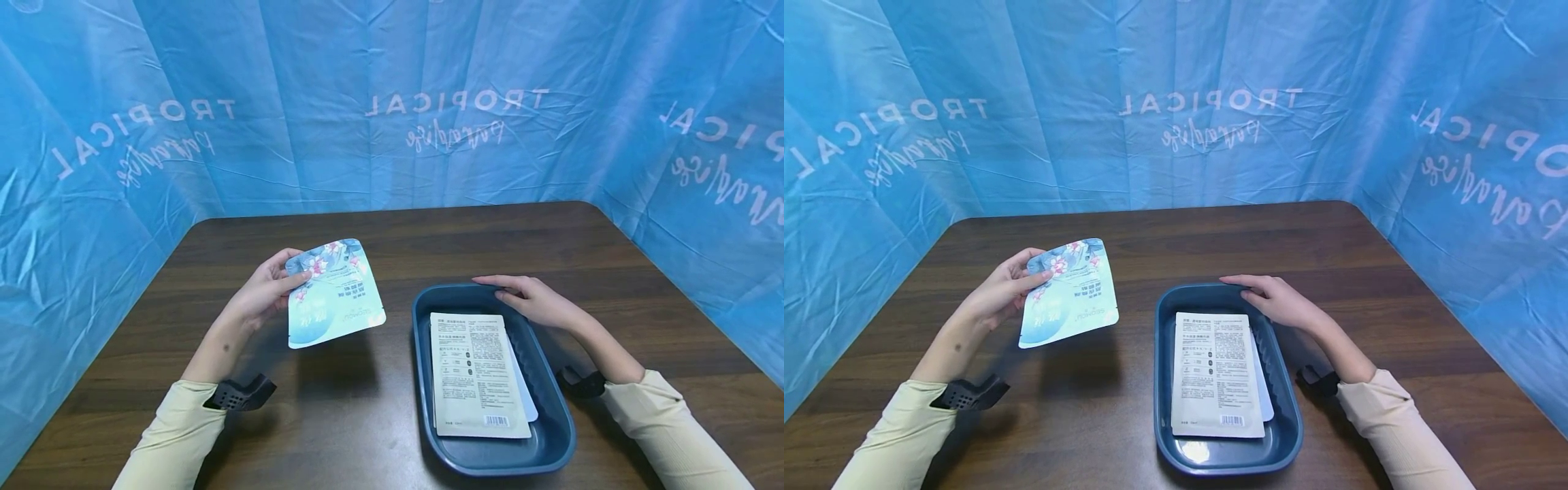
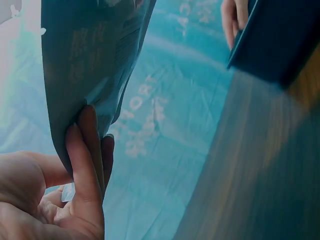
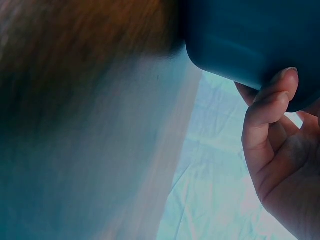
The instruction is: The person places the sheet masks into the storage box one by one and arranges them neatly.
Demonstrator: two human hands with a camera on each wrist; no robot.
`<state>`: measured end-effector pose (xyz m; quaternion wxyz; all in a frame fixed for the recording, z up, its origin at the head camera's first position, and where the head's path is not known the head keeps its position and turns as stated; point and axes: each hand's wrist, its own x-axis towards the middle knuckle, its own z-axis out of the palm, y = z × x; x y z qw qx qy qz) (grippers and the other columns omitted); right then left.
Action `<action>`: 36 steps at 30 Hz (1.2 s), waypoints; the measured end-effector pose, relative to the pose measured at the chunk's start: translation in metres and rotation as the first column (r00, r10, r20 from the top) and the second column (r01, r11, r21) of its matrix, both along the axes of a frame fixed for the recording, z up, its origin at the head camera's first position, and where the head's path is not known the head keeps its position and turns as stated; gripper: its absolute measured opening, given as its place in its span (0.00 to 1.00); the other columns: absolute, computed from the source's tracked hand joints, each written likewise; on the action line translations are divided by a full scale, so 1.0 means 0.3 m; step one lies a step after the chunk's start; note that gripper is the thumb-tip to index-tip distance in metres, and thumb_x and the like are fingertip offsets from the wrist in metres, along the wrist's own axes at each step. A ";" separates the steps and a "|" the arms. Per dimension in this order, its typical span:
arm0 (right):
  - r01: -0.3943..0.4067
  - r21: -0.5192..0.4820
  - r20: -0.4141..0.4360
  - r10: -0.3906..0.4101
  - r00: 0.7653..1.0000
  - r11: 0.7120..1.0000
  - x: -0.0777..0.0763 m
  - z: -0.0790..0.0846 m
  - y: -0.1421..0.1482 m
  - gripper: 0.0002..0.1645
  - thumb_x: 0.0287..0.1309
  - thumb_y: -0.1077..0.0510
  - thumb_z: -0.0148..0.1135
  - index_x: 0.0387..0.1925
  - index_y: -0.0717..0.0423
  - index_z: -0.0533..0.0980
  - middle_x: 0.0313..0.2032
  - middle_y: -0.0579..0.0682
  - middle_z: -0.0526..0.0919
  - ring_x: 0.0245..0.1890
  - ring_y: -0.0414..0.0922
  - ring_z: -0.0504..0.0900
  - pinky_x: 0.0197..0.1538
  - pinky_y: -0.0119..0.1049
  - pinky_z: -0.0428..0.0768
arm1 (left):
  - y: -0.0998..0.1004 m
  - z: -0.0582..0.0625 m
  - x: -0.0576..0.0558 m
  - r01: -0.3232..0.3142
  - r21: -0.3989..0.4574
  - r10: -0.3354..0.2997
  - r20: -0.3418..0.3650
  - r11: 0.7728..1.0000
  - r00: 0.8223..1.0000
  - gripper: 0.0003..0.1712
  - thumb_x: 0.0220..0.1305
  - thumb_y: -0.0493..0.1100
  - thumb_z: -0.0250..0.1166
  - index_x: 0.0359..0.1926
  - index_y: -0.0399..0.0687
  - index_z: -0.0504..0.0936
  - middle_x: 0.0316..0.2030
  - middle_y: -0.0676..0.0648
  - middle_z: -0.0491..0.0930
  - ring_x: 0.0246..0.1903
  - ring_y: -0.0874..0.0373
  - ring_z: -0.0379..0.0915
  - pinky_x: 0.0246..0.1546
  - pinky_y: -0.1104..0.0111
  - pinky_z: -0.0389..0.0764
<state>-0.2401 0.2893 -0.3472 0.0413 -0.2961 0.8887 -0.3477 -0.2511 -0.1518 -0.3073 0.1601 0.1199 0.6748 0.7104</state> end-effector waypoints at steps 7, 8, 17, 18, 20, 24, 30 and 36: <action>0.002 -0.001 -0.001 -0.002 1.000 1.000 0.002 0.003 -0.001 0.24 0.67 0.67 0.48 0.64 0.59 0.66 0.60 0.55 0.71 0.49 0.46 0.73 0.44 0.42 0.69 | 0.143 0.009 0.005 0.071 -0.027 -0.072 -0.038 0.997 0.997 0.20 0.67 0.32 0.54 0.58 0.37 0.61 0.36 0.45 0.80 0.31 0.55 0.81 0.27 0.69 0.80; 0.003 0.000 -0.002 -0.003 1.000 1.000 0.002 0.003 -0.001 0.24 0.67 0.67 0.48 0.64 0.59 0.66 0.60 0.55 0.71 0.49 0.46 0.73 0.44 0.42 0.69 | 0.168 0.009 0.005 0.083 -0.028 -0.084 -0.035 0.996 0.996 0.20 0.67 0.32 0.54 0.58 0.36 0.61 0.36 0.45 0.80 0.30 0.55 0.81 0.27 0.69 0.80; 0.012 0.007 0.001 -0.012 1.000 1.000 -0.002 -0.001 0.002 0.25 0.66 0.68 0.49 0.64 0.59 0.66 0.60 0.56 0.71 0.40 0.46 0.73 0.40 0.42 0.68 | 0.377 -0.003 0.012 0.157 -0.054 -0.156 0.029 0.986 0.987 0.19 0.67 0.34 0.55 0.57 0.38 0.64 0.37 0.41 0.80 0.29 0.54 0.80 0.27 0.67 0.80; 0.019 0.007 0.006 -0.019 1.000 1.000 -0.003 -0.002 0.004 0.25 0.66 0.69 0.49 0.63 0.60 0.67 0.59 0.57 0.71 0.35 0.46 0.74 0.39 0.41 0.69 | 0.397 -0.006 0.013 0.168 -0.062 -0.166 0.035 0.984 0.986 0.19 0.67 0.34 0.55 0.57 0.39 0.64 0.37 0.41 0.80 0.30 0.54 0.80 0.27 0.67 0.80; 0.032 0.004 0.023 -0.032 0.999 0.999 -0.002 -0.001 0.006 0.25 0.65 0.69 0.49 0.63 0.61 0.66 0.57 0.59 0.72 0.25 0.45 0.71 0.34 0.39 0.70 | 0.435 -0.014 0.017 0.190 -0.087 -0.188 0.036 0.978 0.982 0.18 0.67 0.33 0.56 0.56 0.39 0.65 0.37 0.40 0.80 0.30 0.54 0.80 0.27 0.68 0.79; 0.044 -0.007 0.034 -0.044 0.998 0.999 0.000 0.001 0.008 0.24 0.65 0.68 0.50 0.63 0.63 0.66 0.55 0.61 0.73 0.23 0.45 0.72 0.30 0.37 0.72 | 0.503 -0.028 0.034 0.217 -0.155 -0.217 0.019 0.964 0.976 0.17 0.66 0.33 0.57 0.54 0.40 0.66 0.38 0.40 0.79 0.31 0.52 0.80 0.27 0.67 0.78; 0.015 -0.016 0.017 -0.014 1.000 1.000 -0.002 0.002 0.006 0.24 0.66 0.68 0.48 0.63 0.61 0.67 0.57 0.59 0.73 0.51 0.52 0.74 0.49 0.49 0.73 | 0.571 -0.040 0.070 0.229 -0.259 -0.245 -0.031 0.938 0.969 0.15 0.67 0.35 0.57 0.53 0.42 0.67 0.38 0.43 0.77 0.31 0.53 0.79 0.30 0.65 0.79; 0.025 -0.008 0.032 -0.025 0.999 1.000 -0.001 0.002 0.005 0.25 0.66 0.69 0.48 0.63 0.60 0.66 0.57 0.59 0.73 0.44 0.50 0.75 0.43 0.45 0.72 | 0.602 -0.055 0.083 0.252 -0.291 -0.279 -0.056 0.923 0.959 0.14 0.67 0.34 0.55 0.53 0.40 0.68 0.38 0.43 0.75 0.30 0.53 0.78 0.30 0.64 0.80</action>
